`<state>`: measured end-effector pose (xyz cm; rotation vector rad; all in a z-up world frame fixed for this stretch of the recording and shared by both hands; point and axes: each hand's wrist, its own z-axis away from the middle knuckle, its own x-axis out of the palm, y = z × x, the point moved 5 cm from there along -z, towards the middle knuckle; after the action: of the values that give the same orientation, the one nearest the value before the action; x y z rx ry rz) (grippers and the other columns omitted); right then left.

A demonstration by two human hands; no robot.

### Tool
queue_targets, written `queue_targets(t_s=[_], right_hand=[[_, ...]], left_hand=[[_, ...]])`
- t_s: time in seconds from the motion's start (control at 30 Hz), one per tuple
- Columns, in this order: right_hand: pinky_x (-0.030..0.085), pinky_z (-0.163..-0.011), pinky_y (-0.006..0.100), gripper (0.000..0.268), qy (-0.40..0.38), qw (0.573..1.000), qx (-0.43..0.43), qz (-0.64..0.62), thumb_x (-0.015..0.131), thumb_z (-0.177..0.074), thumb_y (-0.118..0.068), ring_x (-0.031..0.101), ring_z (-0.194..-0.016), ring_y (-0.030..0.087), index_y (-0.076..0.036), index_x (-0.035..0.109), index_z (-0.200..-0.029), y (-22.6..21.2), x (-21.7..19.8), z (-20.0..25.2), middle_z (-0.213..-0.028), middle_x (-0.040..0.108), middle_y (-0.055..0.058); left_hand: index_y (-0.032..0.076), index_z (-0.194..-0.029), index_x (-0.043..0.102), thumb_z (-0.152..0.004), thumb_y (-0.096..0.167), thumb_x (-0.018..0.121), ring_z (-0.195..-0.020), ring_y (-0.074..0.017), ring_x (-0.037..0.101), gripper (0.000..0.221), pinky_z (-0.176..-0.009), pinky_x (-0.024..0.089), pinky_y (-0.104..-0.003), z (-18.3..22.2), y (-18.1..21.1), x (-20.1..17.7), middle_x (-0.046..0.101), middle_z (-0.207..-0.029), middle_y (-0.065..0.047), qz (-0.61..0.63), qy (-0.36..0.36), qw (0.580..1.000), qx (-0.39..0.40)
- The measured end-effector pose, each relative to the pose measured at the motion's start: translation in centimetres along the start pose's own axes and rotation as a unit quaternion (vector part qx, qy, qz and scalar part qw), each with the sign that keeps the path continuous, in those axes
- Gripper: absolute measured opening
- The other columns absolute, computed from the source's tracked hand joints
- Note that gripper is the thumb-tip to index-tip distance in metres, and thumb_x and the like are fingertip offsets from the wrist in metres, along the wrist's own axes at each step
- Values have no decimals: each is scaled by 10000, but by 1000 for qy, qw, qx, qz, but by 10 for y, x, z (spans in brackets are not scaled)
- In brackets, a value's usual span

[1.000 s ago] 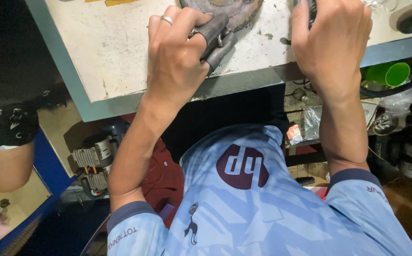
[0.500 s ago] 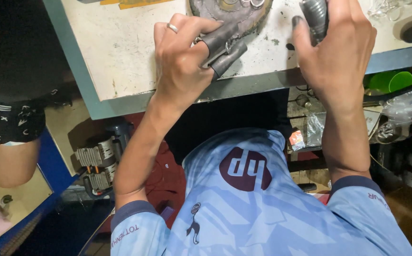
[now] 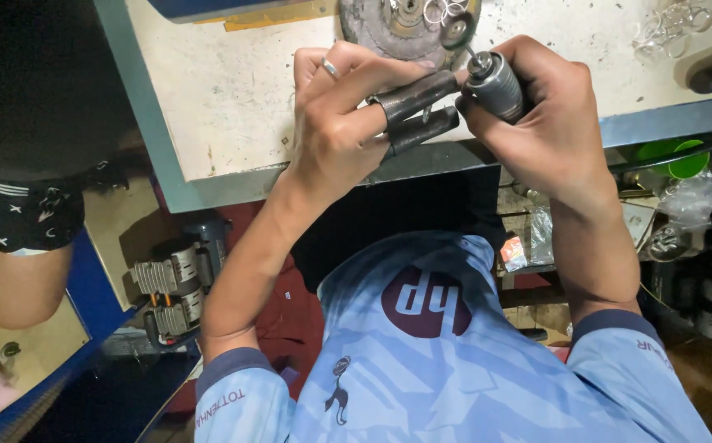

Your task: Using a handheld rotary tool to polish or grind the surfaces of small metal rings on a jewelry workbench.

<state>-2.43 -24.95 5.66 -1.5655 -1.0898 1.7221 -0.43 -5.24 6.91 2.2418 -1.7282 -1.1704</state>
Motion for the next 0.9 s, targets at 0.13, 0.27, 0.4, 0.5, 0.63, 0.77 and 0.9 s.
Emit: queue_targets(t_s=[0.13,0.27,0.4,0.5,0.63,0.77,0.9], right_hand=[[450,-735,266,170,2,999,14,-40,686,-959,91,579,-893,137,7,651,-1102,-1,2,-3,-1008,647,68],[428,-695,280,161,22,999,26,-37,778,-1022,49,528,-840,128,-2,639,-1086,2,3,-5,-965,619,63],[432,-740,273,235,50,999,14,-4,880,-1027,21,509,-859,113,-27,655,-1077,7,7,-4,-985,663,49],[508,-707,331,268,73,993,-76,59,921,-1040,-2,567,-798,209,52,670,-1117,-1,12,-4,-954,665,136],[520,-704,339,281,114,983,-91,108,949,-1026,-10,591,-782,197,31,683,-1105,2,18,-2,-927,694,124],[525,-671,377,233,150,963,-143,170,894,-1064,-29,670,-767,271,57,684,-1115,-9,20,1,-932,719,164],[565,-689,439,254,144,959,-150,193,895,-1023,44,710,-825,365,97,656,-1091,-10,22,7,-954,706,230]], left_hand=[[21,-898,750,-937,108,897,-889,-245,644,175,-775,315,-405,0,-1,1,736,-1077,-22,-9,2,1000,-3],[30,-915,779,-934,115,922,-898,-246,650,167,-766,301,-416,3,-5,3,724,-1122,3,-28,1,1000,-8],[38,-944,779,-944,65,889,-884,-240,641,113,-779,285,-424,7,-9,7,720,-1121,22,-66,4,998,-18],[-39,-831,710,-832,-203,768,-896,-279,638,174,-749,314,-449,7,-11,10,712,-1118,-39,-83,-6,997,-6],[13,-818,730,-922,-74,789,-896,-255,601,149,-757,300,-433,5,-13,13,717,-1093,-1,-103,-16,994,-19],[37,-789,715,-914,-11,840,-949,-269,627,184,-780,300,-446,8,-10,10,686,-1160,-6,-157,-22,987,-27],[-1,-804,736,-944,18,873,-1110,-261,572,197,-844,353,-446,22,2,-12,649,-1313,-53,-186,-58,979,-53]])
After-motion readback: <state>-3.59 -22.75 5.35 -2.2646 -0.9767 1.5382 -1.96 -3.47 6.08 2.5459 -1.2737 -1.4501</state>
